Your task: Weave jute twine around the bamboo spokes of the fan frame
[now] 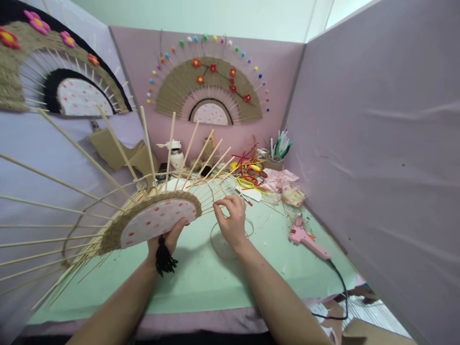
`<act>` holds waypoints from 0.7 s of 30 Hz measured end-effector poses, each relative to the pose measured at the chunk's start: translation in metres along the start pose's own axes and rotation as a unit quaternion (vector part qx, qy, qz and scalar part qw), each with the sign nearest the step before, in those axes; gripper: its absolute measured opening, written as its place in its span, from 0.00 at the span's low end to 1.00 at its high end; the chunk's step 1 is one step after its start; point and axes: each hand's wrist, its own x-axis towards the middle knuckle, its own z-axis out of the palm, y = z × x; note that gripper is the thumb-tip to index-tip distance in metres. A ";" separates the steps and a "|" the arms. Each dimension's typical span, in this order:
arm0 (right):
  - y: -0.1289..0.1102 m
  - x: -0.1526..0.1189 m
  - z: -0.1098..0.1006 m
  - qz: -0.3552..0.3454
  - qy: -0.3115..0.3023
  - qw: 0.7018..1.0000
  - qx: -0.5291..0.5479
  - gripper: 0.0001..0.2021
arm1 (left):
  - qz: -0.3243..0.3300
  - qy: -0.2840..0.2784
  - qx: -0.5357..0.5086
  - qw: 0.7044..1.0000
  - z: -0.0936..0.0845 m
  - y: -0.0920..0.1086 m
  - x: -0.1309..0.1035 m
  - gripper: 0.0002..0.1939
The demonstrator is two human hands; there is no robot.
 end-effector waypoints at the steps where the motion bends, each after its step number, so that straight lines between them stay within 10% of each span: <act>1: 0.000 0.000 0.000 0.001 -0.001 1.000 0.000 0.04 | -0.001 0.000 0.003 1.000 0.000 0.001 0.000 0.10; 21: 0.000 0.000 -0.002 0.058 -0.030 0.997 0.028 0.05 | -0.004 -0.057 0.016 0.998 -0.008 -0.012 0.002 0.12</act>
